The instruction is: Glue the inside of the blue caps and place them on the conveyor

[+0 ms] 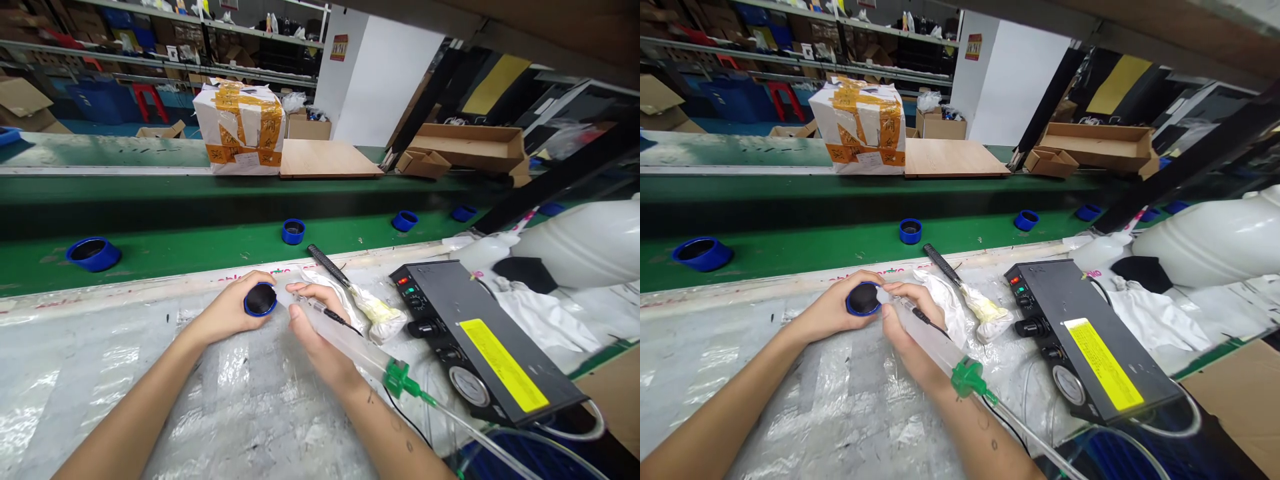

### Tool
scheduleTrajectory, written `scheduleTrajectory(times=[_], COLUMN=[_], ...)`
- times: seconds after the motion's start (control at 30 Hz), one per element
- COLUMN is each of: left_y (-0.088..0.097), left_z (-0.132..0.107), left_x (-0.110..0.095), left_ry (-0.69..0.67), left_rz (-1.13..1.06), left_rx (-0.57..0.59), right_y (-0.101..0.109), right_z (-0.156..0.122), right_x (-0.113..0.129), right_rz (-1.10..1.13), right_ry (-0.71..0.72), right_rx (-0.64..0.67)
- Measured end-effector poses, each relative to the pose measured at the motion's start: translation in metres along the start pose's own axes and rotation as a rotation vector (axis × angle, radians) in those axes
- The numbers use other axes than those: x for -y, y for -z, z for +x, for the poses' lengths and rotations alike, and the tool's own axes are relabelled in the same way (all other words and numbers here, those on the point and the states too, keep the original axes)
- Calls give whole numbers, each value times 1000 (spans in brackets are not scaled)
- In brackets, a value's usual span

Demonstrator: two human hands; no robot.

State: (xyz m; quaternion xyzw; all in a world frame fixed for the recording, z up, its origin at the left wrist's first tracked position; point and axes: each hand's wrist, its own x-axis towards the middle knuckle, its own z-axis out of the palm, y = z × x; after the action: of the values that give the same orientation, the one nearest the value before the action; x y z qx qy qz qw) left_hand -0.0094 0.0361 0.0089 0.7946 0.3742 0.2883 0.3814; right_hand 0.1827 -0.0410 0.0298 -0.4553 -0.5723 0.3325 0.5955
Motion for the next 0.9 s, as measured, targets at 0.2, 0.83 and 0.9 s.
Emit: scheduleTrajectory(times=[0.2, 0.83, 0.9], left_y=[0, -1, -1], left_z=[0, 0, -1], left_x=[1, -3, -3], left_ry=[-11, -6, -5], left_rz=[18, -21, -16], left_rx=[-13, -36, -37], right_y=[0, 1, 1], right_z=[-1, -3, -4], right_x=[-3, 1, 1], right_rz=[-9, -207, -223], right_ry=[-7, 155, 164], right_rx=[-41, -33, -35])
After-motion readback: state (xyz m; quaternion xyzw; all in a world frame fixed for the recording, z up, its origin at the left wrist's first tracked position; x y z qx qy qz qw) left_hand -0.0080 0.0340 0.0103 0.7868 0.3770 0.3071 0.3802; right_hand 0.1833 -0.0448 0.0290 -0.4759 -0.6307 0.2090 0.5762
